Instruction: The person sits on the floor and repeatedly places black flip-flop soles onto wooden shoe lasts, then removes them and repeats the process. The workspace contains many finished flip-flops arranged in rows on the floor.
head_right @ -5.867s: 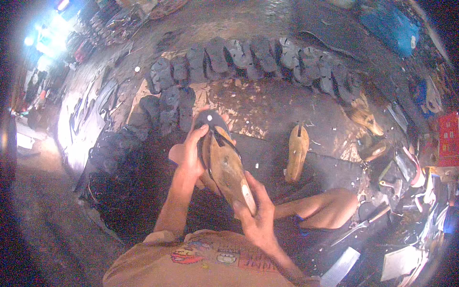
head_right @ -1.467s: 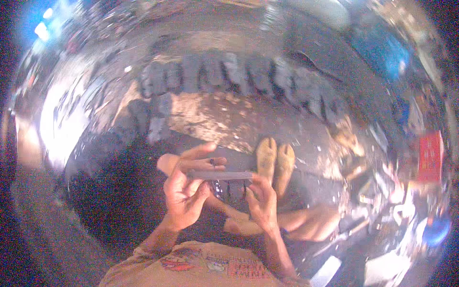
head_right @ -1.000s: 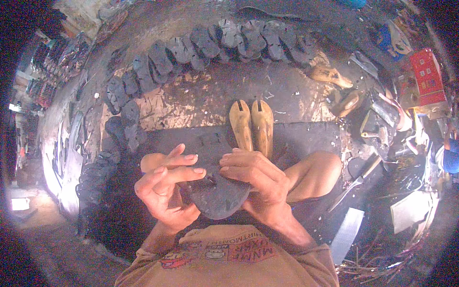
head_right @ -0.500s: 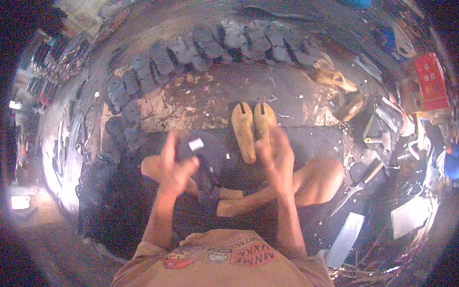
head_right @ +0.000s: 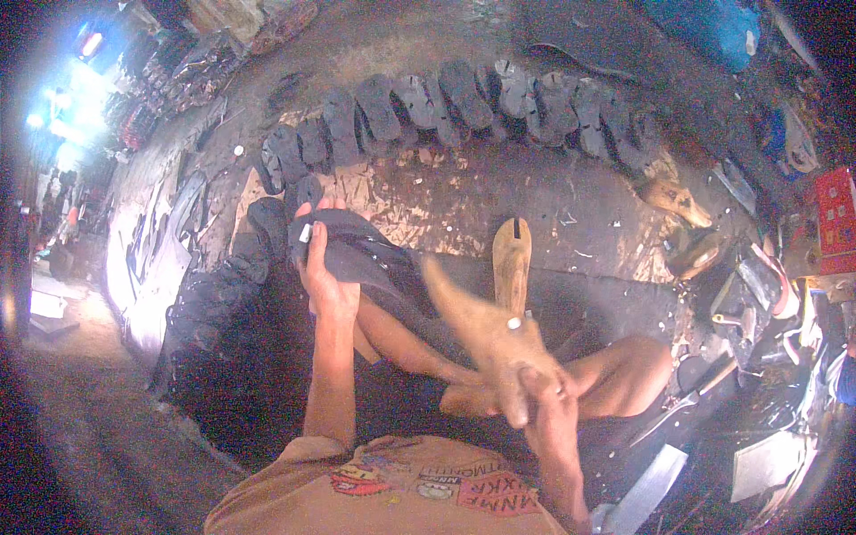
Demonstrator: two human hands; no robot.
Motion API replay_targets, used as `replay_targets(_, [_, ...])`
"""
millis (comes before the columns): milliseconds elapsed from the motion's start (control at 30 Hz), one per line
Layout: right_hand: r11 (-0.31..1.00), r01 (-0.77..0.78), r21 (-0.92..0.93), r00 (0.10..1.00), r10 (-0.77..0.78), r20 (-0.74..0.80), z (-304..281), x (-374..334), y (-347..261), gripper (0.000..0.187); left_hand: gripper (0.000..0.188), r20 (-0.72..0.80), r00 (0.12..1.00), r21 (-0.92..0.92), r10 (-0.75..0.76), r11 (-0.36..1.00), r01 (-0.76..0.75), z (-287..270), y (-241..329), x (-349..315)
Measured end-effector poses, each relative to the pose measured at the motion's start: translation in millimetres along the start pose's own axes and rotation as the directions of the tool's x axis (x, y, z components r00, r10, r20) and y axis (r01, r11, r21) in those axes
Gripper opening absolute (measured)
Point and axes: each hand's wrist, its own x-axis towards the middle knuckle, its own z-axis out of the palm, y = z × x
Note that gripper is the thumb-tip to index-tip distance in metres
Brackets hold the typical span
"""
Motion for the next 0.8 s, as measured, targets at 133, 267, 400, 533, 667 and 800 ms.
replay_targets(133, [0.983,0.038,-0.178,0.994,-0.019,0.112,31.0,-1.3,-7.9,0.05,0.044,0.07,0.996,0.076,0.048,0.996,-0.053,21.4,14.0,-17.0])
replay_targets(267, [0.712,0.491,-0.502,0.87,-0.366,0.331,51.8,3.0,-8.1,0.057,0.04,0.134,0.918,-0.028,-0.374,0.924,0.38,41.0,18.6,-42.0])
replay_targets(400, [0.44,0.7,-0.562,0.696,-0.596,0.401,68.2,-0.3,-5.5,0.055,0.041,0.195,0.884,-0.255,-0.425,0.848,0.465,50.2,18.5,-48.8])
replay_targets(533, [0.518,0.712,-0.474,0.693,-0.624,0.361,76.4,17.1,9.8,0.058,0.057,0.253,0.902,-0.089,-0.35,0.92,0.382,63.6,6.0,-64.5])
replay_targets(667, [0.438,0.732,-0.522,0.664,-0.631,0.401,66.5,23.5,17.3,0.063,0.079,0.218,0.816,-0.169,-0.536,0.802,0.572,47.8,-0.7,-90.9])
replay_targets(800, [0.314,0.56,-0.767,0.805,-0.425,0.413,76.7,21.2,45.6,0.074,0.066,-0.236,0.583,-0.004,-0.777,0.601,0.799,40.6,-4.4,-152.3])
